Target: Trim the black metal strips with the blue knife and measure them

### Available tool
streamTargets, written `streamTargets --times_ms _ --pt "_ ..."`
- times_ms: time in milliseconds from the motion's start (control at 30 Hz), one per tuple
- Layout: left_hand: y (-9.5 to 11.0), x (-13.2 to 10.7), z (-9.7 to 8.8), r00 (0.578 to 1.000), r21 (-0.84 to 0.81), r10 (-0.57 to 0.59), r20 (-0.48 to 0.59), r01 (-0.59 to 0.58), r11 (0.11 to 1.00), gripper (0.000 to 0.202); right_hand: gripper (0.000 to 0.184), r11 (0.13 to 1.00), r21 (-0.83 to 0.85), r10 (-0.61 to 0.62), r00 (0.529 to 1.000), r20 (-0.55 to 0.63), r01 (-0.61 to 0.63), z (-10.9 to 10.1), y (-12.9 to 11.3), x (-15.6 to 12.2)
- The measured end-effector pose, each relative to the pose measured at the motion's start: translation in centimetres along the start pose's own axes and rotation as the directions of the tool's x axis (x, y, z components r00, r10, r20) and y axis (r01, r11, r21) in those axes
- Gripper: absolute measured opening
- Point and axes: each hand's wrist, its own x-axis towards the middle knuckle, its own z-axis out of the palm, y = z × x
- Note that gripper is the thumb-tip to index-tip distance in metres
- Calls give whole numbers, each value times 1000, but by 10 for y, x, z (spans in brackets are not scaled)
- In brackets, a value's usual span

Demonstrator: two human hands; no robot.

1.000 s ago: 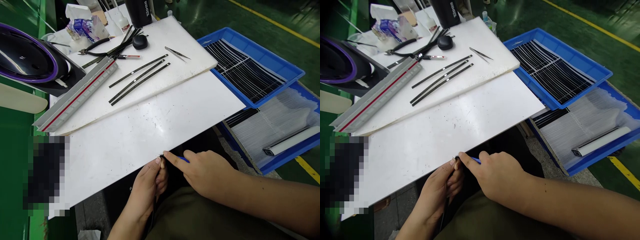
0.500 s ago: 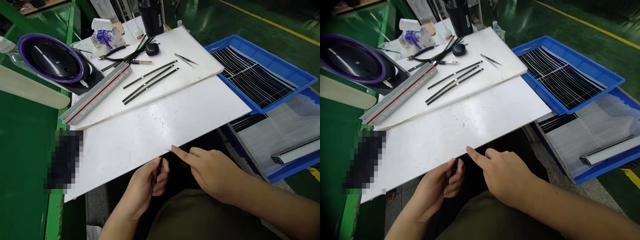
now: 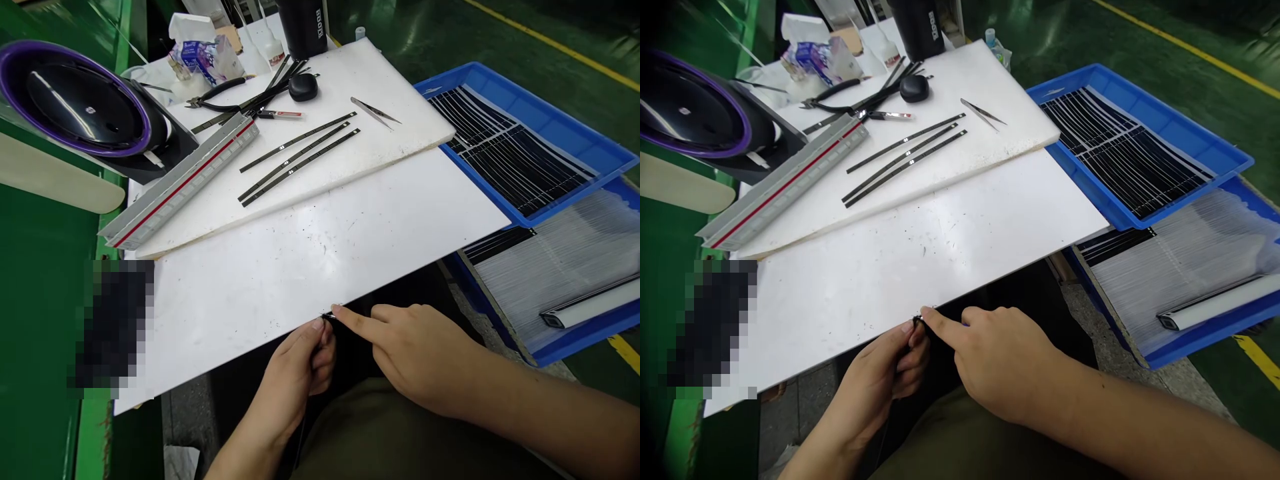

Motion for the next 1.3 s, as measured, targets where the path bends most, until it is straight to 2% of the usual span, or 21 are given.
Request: streamTargets --times_ms 200,467,767,967,1167,1300 --pt "2 0 0 999 -15 -40 -5 40 999 32 66 997 -71 -5 1000 29 7 1 1 4" --pt "4 -2 3 999 -22 -40 -27 40 999 32 68 987 -161 -25 1000 -1 25 5 1 3" --pt "2 -4 6 1000 -50 -15 -10 15 999 29 75 938 -347 -26 1000 -11 20 23 -1 0" --pt "3 -5 7 1000 -18 -5 -20 5 1000 28 70 939 -344 -14 1000 -8 10 21 -1 1" --pt "3 -2 2 1000 -8 -9 -2 9 1000 30 65 983 -184 17 1000 -25 -21 16 2 1" --pt "3 -2 1 1000 10 -14 -9 14 1000 31 64 989 -146 20 999 -39 -25 15 1 0"
